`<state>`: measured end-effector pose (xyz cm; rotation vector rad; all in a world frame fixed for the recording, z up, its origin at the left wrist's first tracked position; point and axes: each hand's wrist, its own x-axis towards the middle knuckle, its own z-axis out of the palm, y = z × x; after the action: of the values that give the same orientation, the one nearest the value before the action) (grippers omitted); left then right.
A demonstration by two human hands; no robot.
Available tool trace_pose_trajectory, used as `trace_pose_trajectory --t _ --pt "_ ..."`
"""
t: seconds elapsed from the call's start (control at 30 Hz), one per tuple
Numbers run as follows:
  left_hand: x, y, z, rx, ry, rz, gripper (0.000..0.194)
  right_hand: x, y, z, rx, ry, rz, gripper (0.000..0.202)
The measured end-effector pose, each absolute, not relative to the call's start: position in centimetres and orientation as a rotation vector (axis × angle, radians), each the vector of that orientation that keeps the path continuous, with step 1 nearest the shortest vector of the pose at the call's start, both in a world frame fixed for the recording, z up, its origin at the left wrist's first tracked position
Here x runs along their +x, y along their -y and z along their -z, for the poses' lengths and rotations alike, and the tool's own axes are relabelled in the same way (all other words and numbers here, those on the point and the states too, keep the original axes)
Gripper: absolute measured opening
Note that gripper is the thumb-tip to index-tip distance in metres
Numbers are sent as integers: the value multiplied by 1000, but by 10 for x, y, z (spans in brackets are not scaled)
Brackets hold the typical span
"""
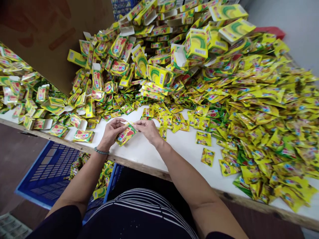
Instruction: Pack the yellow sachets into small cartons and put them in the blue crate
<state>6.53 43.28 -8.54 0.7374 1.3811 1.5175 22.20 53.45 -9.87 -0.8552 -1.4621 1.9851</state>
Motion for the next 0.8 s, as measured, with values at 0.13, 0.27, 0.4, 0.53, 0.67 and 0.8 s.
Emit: trace_pose_trajectory --t 0.13,0.27,0.4,0.53,0.67,0.8 --pt "64 -430 88 785 -1391 -1526 48 223 -530 95 -868 1521 -1898 37" --pt "65 -429 90 815 -1411 -1543 45 225 -523 93 -868 1693 -1698 28" --pt "66 -428 89 773 -1426 -1592 46 224 -515 97 -792 1663 -1740 32" --pt "64 -426 87 720 -1390 -1637 47 220 -500 97 -713 1614 -1686 31" --pt "63 -425 84 662 -1374 -1636 49 218 -497 95 -664 1745 -1520 29" --pt "65 -428 79 672 -1329 -1578 54 218 -501 95 -647 1815 -1469 38"
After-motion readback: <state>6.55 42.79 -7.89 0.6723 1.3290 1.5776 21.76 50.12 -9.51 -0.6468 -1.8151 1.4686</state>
